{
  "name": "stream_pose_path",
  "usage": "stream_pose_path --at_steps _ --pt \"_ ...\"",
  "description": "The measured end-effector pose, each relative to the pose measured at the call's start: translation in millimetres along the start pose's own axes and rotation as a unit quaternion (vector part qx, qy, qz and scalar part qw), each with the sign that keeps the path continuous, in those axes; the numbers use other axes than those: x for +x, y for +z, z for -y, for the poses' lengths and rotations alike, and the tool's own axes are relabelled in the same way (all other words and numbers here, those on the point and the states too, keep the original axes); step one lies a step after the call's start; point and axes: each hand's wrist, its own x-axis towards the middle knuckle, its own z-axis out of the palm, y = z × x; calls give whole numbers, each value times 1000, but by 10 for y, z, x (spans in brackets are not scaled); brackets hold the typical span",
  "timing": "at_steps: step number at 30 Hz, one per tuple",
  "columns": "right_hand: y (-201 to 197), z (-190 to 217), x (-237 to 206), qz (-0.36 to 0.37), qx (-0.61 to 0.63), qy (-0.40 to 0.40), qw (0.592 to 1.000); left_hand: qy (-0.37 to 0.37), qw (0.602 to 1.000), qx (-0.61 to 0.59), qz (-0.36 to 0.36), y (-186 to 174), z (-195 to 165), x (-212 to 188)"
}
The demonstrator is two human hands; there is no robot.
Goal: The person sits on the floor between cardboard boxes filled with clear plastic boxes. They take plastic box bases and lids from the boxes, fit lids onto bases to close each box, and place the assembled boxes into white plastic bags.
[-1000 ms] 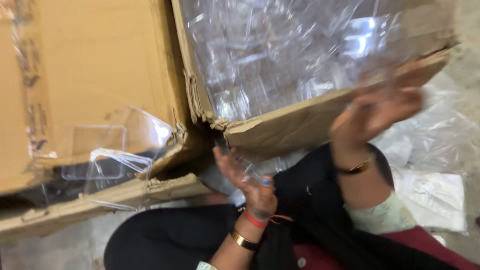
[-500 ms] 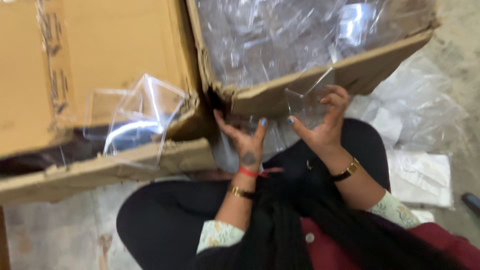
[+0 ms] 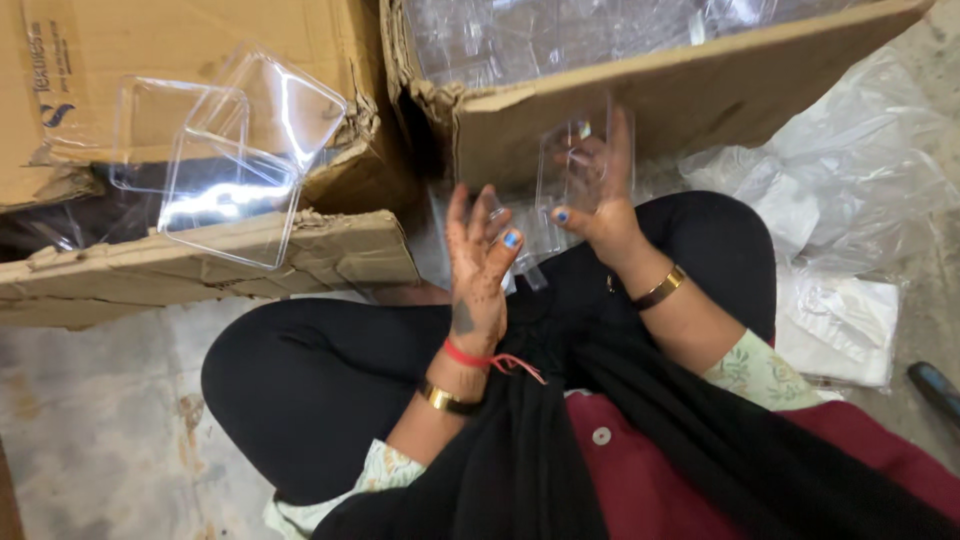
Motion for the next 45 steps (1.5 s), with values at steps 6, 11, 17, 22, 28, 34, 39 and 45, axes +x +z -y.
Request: stream_pose_path --at_steps 6,11,17,22,28,34,39,45 --pt "-137 155 -27 45 71 46 995 51 998 20 19 -160 77 183" --pt "-253 336 7 167 -77 71 980 19 995 -30 91 -157 55 242" --pt "-162 334 69 175 -165 86 967 48 995 12 92 -158 99 319" --pt "-98 361 109 174 -271 18 947 44 996 31 65 -172 172 348" --pt "2 393 137 163 -216 31 962 51 996 43 67 -165 151 349" --pt "-16 414 177 167 -280 9 945 37 994 70 71 -122 74 329" --pt "-34 415 205 186 -277 27 942 47 995 75 47 -88 70 312" --pt "-63 401 260 217 -284 17 934 34 995 82 38 -127 87 299"
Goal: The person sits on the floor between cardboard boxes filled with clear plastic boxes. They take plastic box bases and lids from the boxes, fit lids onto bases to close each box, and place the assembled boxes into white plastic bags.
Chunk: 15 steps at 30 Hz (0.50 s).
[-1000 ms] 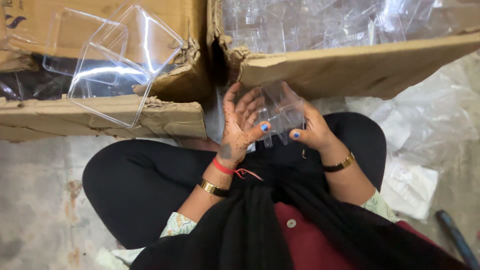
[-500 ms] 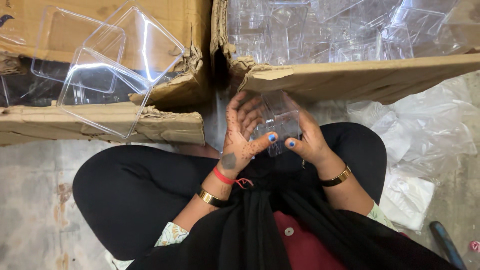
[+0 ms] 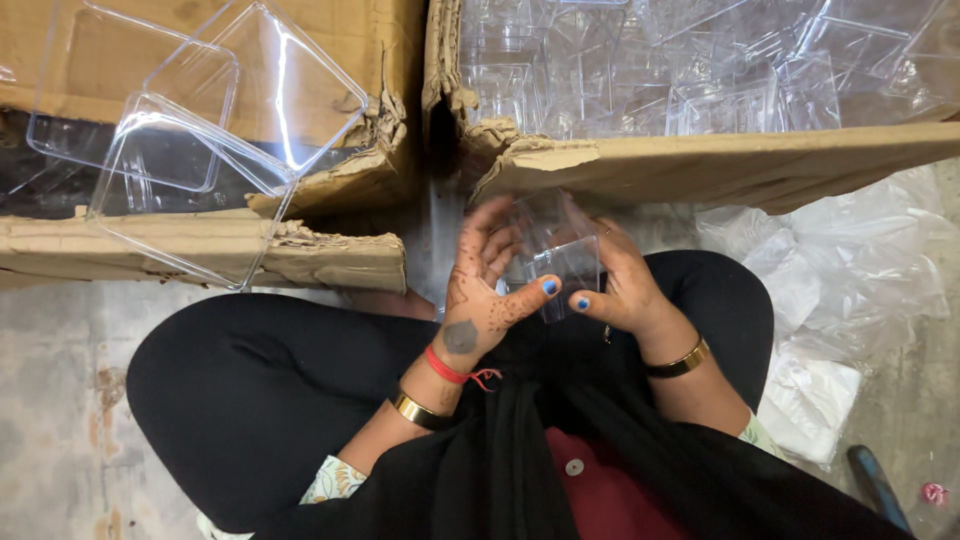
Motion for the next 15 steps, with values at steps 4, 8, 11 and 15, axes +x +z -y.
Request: stream_pose_path --at_steps 4,8,11,15 --pt "-26 -28 -7 9 27 -2 1000 14 997 72 37 -47 -15 2" --pt "-12 -52 -22 7 50 1 999 -6 998 54 33 -56 -27 15" --pt "-5 -70 -32 12 51 10 999 -23 999 26 41 -60 -37 27" --pt "2 -114 -47 17 98 32 995 -16 998 27 55 -71 -58 37"
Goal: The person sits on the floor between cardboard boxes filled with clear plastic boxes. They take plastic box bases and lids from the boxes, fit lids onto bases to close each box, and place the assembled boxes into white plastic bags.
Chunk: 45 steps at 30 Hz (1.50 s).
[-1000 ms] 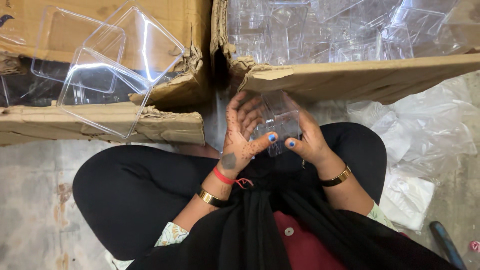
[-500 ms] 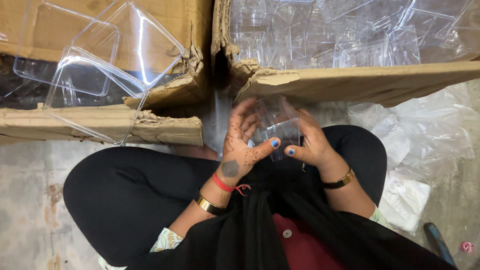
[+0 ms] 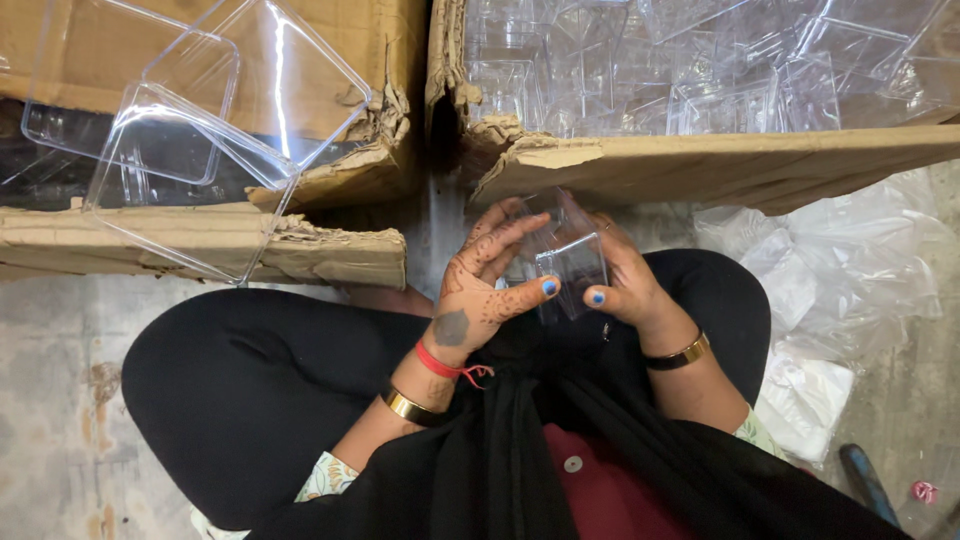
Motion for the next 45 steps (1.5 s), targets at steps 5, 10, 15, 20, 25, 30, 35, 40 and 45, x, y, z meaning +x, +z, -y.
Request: stream_pose_path --at_steps 5,10,15,20,25,30,35,40,45 --pt "30 -75 -27 3 127 29 992 4 999 31 -4 7 -19 -4" --pt "38 -92 -24 5 104 31 994 -19 999 8 -28 16 2 -8" --pt "27 -65 41 19 55 -21 998 -11 999 -30 -42 42 48 -7" --pt "31 -121 57 43 40 6 998 -11 996 -39 -75 85 79 -36" --pt "7 -290 -33 65 17 40 997 -8 996 68 -63 -40 133 -46" --pt "58 -449 -15 93 93 231 964 -30 990 117 -67 -173 333 99" --pt "214 -392 31 12 -94 184 978 20 961 209 -182 -48 560 176" --pt "244 -276 43 -22 -22 220 975 23 943 269 -193 -29 596 162" --pt "155 -331 1 -13 277 335 900 -166 957 109 -213 -54 744 187"
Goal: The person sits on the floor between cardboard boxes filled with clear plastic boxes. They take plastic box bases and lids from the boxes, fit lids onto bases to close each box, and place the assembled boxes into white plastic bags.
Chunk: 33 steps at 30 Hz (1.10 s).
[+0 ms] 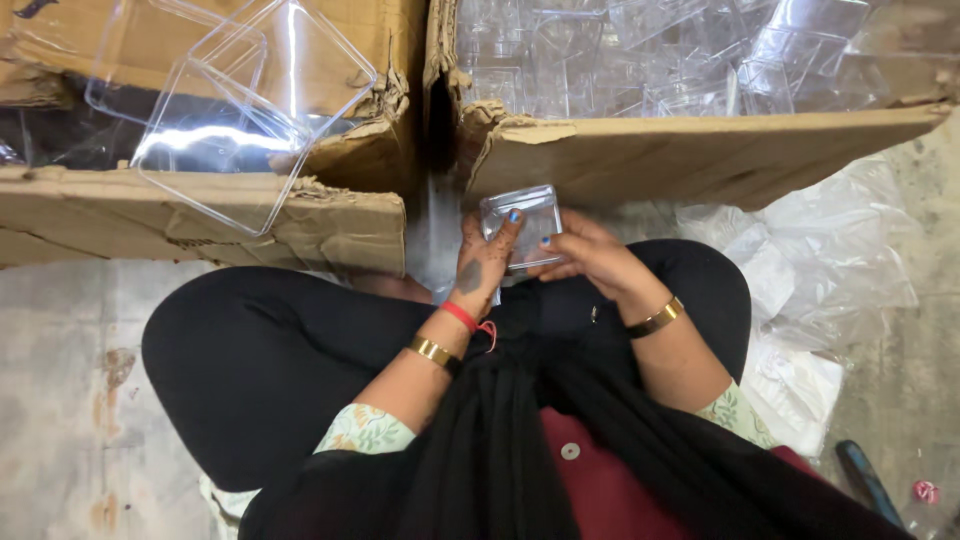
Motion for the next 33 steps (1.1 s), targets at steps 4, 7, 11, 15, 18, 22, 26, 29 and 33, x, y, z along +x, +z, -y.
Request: stream_pose_path --at_steps 4,7,11,15,18,22,26,29,33 --pt "-120 -218 68 -57 -162 -9 985 92 975 196 -52 -40 300 161" --pt "-283 -459 231 -84 -235 -35 968 175 945 269 -61 -14 620 295" --pt "-479 -758 494 -114 -332 -38 936 236 866 436 -62 -21 810 457" --pt "-480 -771 545 -136 -323 2 936 197 830 521 17 -54 552 345" --pt "-369 -621 353 -157 -321 -104 928 224 814 535 -28 -103 -44 -121" --pt "-220 -350 37 -280 -350 -137 883 449 833 318 -57 -622 -1118 -784" --pt "-91 -144 -81 -343 -274 -260 860 543 570 516 -337 -1230 -2005 -866" --pt "59 -41 -122 -363 -255 -383 810 396 620 609 -298 -1424 -2357 -793" --pt "311 146 -308 -410 -310 -468 719 401 725 508 -236 -1401 -2513 -830"
